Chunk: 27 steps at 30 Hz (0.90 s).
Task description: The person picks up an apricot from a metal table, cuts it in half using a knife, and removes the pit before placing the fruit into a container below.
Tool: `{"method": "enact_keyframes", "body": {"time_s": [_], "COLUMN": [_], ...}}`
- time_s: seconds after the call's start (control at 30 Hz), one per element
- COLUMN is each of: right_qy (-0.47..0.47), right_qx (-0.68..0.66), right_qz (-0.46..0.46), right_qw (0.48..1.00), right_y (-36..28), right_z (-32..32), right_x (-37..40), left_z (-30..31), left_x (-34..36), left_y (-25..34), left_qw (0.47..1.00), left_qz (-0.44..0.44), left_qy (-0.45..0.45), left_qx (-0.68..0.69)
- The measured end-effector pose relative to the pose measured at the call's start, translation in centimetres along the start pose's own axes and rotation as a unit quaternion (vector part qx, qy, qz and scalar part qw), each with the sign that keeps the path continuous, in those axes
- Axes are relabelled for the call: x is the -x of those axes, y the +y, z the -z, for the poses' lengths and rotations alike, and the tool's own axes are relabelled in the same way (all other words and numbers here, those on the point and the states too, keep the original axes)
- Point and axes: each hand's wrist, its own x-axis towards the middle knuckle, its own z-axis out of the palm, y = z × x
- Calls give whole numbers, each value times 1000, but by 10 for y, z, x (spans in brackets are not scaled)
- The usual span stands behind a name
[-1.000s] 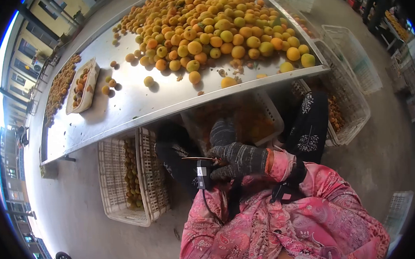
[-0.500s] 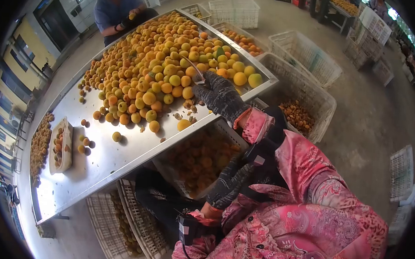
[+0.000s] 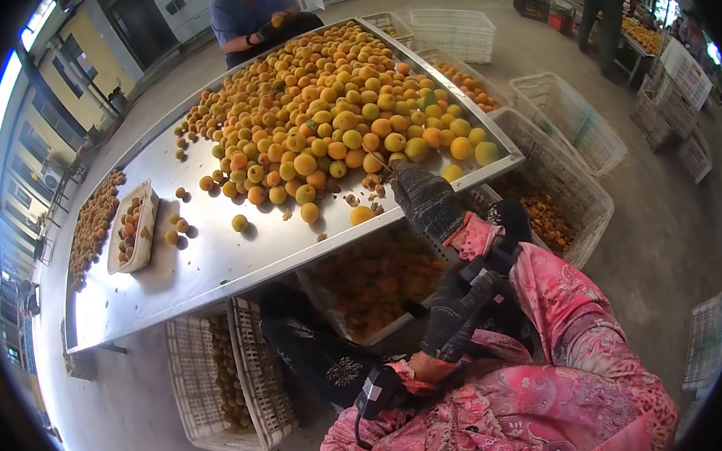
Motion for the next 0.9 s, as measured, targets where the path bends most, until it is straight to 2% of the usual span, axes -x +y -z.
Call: {"method": "enact_keyframes", "body": {"time_s": [0.07, 0.1, 0.27, 0.3, 0.33, 0.37, 0.4, 0.43, 0.53, 0.7, 0.73, 0.77, 0.8, 0.87, 0.9], "right_qy": [-84, -79, -94, -97, -100, -103, -107, -110, -119, -131, -129, -164, -199, -173, -187], "right_qx": [40, 65, 46, 42, 38, 35, 31, 27, 15, -16, -20, -43, -67, -119, -216], "right_qz": [25, 81, 78, 77, 76, 76, 75, 74, 69, 65, 68, -44, -155, -166, -196], "right_qw": [995, 991, 991, 991, 991, 991, 991, 991, 990, 989, 989, 985, 965, 963, 938], "right_y": [-1, 1, 6, 6, 5, 4, 3, 3, -1, -9, -13, -19, -22, 5, 37], "right_z": [-1, -8, -12, -11, -10, -9, -8, -6, -2, 7, 11, 18, 20, 1, -26], "right_x": [2, 2, 8, 9, 9, 10, 10, 11, 11, 11, 8, 6, 6, 24, 44], "left_z": [2, 4, 15, 44, 17, 39, 7, 36, 47, 70, 60, 39, 31, 51, 62], "left_x": [-2, -7, -13, 8, -19, -3, -36, -11, -21, -38, -31, -17, -8, -9, -8], "left_y": [-6, -10, -38, -39, -49, -51, -61, -65, -73, -82, -58, -15, 10, 11, 11], "left_qw": [1000, 999, 970, 959, 946, 932, 917, 900, 839, 706, 704, 817, 904, 901, 899], "left_qz": [13, -15, -155, -183, -210, -237, -264, -289, -360, -462, -461, -343, -213, -244, -274], "left_qy": [16, 8, -25, -32, -39, -45, -51, -57, -75, -96, -94, -68, -38, -37, -42], "left_qx": [-18, -47, -187, -215, -243, -269, -296, -322, -401, -528, -532, -459, -369, -356, -340]}}
